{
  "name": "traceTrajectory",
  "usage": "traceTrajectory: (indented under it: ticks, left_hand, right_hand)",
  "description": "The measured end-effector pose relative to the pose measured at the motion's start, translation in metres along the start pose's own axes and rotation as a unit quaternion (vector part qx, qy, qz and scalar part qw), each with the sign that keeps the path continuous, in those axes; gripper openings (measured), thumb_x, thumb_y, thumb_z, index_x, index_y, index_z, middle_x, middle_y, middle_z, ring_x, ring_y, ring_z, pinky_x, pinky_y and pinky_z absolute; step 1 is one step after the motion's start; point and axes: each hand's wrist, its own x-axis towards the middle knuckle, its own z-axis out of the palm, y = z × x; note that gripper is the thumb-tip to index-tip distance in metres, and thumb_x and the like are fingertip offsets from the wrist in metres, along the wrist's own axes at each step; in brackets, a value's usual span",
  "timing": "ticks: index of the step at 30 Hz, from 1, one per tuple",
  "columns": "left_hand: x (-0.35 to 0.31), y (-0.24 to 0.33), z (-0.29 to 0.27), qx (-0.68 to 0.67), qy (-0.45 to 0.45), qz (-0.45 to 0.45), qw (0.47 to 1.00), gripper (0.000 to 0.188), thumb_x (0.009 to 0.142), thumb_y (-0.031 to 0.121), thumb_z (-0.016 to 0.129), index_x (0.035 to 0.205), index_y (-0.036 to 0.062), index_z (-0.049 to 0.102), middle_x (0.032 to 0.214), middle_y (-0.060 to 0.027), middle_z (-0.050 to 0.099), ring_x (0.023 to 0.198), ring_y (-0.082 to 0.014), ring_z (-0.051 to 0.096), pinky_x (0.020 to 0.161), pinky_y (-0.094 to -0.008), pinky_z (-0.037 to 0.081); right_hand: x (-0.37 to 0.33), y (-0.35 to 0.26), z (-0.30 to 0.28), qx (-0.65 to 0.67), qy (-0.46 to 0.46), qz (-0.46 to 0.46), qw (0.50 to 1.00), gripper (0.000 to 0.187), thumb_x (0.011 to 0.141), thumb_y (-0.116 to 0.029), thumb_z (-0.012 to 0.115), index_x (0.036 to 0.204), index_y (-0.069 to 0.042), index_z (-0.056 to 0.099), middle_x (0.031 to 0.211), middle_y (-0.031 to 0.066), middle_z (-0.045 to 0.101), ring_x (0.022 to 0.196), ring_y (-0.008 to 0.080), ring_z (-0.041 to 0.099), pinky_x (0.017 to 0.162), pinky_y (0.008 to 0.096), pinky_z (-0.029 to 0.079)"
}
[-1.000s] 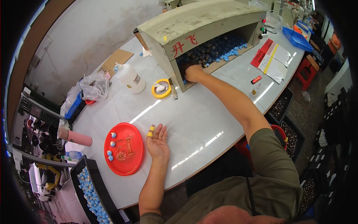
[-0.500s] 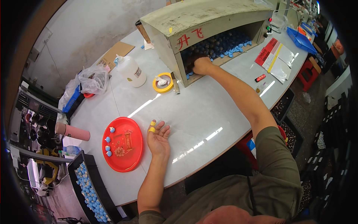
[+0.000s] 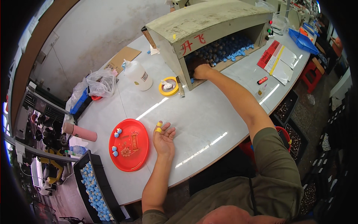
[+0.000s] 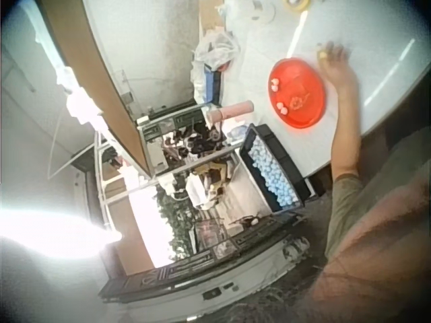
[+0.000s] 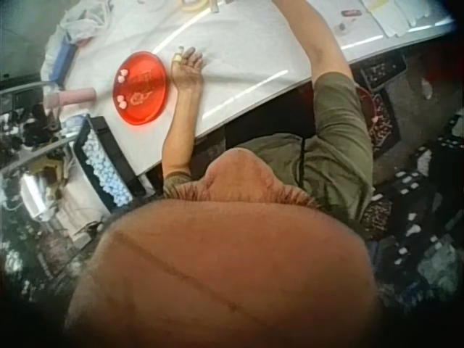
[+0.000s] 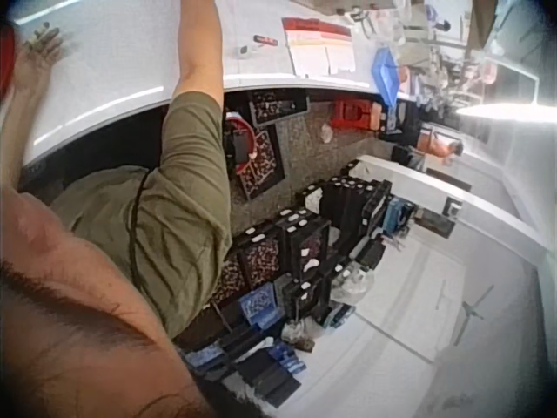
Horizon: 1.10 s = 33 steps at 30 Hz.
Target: The person assembles small blue and yellow decorative items at a workbench. They repeatedly pick up a blue base, apply glue from a bottle, attach a yellow cap, and place the finished item into a wooden box. The process is repetitive and involves handling small components with both hands.
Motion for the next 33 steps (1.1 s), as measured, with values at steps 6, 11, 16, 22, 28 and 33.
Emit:
traceTrajectory:
  ticks: [6,11,16,22,28,33]
  left_hand:
    - [0.0,0.0,0.001,0.019,0.0,-0.001,1.0,0.04,0.104,0.028,0.042,0.135,0.0032,0.047,0.112,-0.0141,0.063,0.089,-0.0222,0.067,0.077,-0.0309,0.057]
    - [0.0,0.001,0.002,0.026,-0.001,-0.004,1.0,0.039,0.104,0.028,0.043,0.134,0.0034,0.047,0.112,-0.0139,0.064,0.088,-0.0217,0.066,0.076,-0.0303,0.056]
    - [-0.004,0.004,0.005,0.032,0.006,-0.009,0.999,0.036,0.104,0.025,0.046,0.132,0.0034,0.049,0.11,-0.0141,0.064,0.089,-0.0213,0.066,0.077,-0.0301,0.056]
    - [-0.019,0.002,0.017,0.124,-0.097,-0.088,0.984,0.038,0.104,0.025,0.05,0.133,0.0012,0.049,0.117,-0.0156,0.064,0.1,-0.0225,0.066,0.086,-0.0326,0.056]
    - [-0.024,-0.002,0.02,-0.038,-0.255,-0.191,0.947,0.047,0.103,0.027,0.053,0.14,-0.0002,0.046,0.134,-0.0163,0.058,0.123,-0.0266,0.058,0.104,-0.0422,0.049]
    - [-0.021,-0.005,0.017,0.008,-0.213,-0.17,0.962,0.041,0.1,0.022,0.06,0.134,0.0017,0.049,0.124,-0.0132,0.063,0.118,-0.0246,0.061,0.101,-0.0407,0.052]
  right_hand:
    - [0.015,0.007,0.009,-0.06,-0.046,-0.019,0.997,0.03,0.076,-0.015,0.066,0.105,-0.01,0.073,0.111,0.0187,0.069,0.103,0.0371,0.066,0.088,0.0437,0.054]
    - [0.019,0.018,0.013,-0.032,-0.027,-0.015,0.999,0.035,0.074,-0.017,0.07,0.108,-0.008,0.071,0.12,0.0206,0.064,0.105,0.0374,0.064,0.089,0.0442,0.053]
    - [-0.028,0.016,0.001,0.106,0.162,0.094,0.977,0.038,0.073,-0.023,0.075,0.107,-0.007,0.069,0.11,0.0165,0.063,0.103,0.0339,0.061,0.086,0.0408,0.052]
    - [-0.131,-0.056,-0.016,0.458,0.11,0.009,0.882,0.032,0.072,-0.013,0.08,0.098,-0.006,0.062,0.095,0.0028,0.052,0.087,0.0147,0.046,0.078,0.0282,0.04]
    - [-0.189,-0.132,0.005,0.502,0.053,-0.08,0.859,0.031,0.075,-0.008,0.074,0.102,-0.006,0.061,0.101,0.007,0.052,0.094,0.0205,0.051,0.081,0.0305,0.043]
    - [-0.189,-0.135,0.0,0.363,0.123,-0.179,0.906,0.039,0.072,-0.006,0.072,0.11,-0.005,0.061,0.105,0.0134,0.054,0.094,0.0289,0.056,0.08,0.0368,0.049]
